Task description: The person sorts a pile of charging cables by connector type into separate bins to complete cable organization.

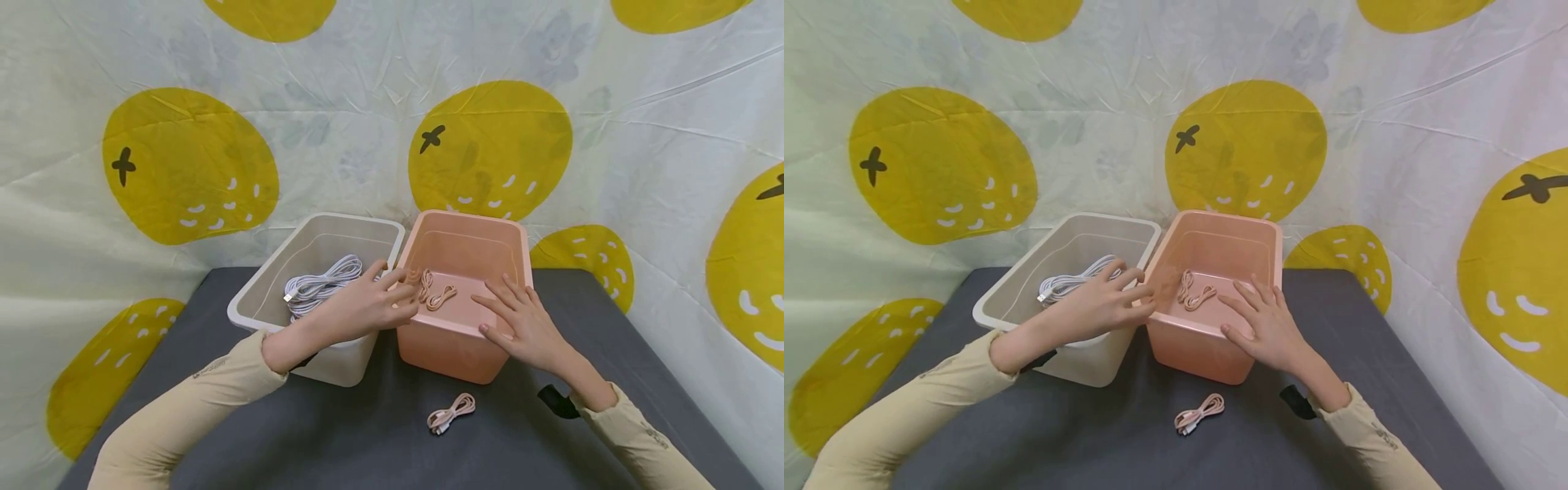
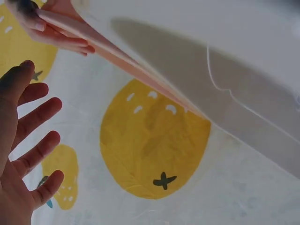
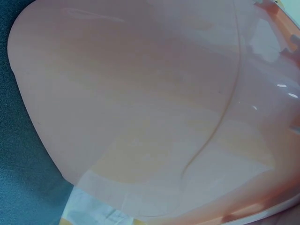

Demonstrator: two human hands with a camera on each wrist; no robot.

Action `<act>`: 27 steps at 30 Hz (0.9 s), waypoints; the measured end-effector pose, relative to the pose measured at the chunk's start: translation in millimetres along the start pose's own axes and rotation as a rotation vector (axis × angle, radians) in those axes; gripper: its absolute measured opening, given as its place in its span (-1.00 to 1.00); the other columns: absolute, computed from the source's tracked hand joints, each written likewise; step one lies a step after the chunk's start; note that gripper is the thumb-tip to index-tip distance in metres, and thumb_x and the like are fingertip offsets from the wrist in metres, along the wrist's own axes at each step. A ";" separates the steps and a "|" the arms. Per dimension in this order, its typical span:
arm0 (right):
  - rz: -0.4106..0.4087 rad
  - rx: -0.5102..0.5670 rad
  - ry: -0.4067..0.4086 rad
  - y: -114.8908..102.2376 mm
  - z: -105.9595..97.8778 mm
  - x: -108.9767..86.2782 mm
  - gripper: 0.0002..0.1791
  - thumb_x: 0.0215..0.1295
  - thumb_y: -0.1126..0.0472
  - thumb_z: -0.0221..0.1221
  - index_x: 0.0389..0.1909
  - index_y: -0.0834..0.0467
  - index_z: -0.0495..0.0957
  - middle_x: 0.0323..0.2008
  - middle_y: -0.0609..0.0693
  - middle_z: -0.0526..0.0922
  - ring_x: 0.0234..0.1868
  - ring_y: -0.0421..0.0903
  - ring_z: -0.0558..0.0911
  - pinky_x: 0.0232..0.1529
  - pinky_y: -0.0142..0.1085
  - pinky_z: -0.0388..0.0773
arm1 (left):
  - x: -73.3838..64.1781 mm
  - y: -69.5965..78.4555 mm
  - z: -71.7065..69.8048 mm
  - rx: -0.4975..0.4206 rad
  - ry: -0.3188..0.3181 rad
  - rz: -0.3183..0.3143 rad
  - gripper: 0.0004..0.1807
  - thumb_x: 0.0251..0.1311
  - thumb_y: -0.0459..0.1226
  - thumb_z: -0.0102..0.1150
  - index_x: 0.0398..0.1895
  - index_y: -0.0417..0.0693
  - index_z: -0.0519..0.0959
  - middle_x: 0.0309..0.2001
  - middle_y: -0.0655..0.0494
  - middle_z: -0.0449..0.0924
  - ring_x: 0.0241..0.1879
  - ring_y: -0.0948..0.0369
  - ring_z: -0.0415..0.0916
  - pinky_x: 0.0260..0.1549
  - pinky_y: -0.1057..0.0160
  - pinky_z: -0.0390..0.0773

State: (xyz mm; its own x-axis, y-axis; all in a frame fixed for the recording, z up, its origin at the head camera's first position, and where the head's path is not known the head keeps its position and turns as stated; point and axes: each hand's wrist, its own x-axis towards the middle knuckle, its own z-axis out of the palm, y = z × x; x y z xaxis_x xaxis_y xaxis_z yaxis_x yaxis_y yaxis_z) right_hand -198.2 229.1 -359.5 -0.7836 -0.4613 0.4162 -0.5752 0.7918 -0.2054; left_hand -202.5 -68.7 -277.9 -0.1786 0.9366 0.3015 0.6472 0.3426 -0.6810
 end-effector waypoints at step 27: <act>0.017 0.002 -0.005 -0.8 -0.8 0.6 -0.45 0.10 -0.05 0.10 0.16 -0.03 0.35 0.29 0.16 0.21 0.39 0.14 -0.05 0.18 0.27 -0.15 | -20.7 69.0 2.4 -0.122 0.169 -0.088 -0.79 0.23 -0.02 -0.13 -0.28 0.13 0.46 -0.33 0.27 0.43 -0.27 0.21 0.33 -0.24 0.18 0.28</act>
State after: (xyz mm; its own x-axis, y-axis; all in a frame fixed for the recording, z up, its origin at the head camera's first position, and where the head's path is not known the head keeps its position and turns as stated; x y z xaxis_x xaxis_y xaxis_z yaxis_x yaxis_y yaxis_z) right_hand -198.0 228.5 -358.4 -0.7945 -0.4498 0.4080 -0.5622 0.7989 -0.2139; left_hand -156.0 -64.3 -332.8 -0.1184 0.8744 0.4705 0.7210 0.4015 -0.5647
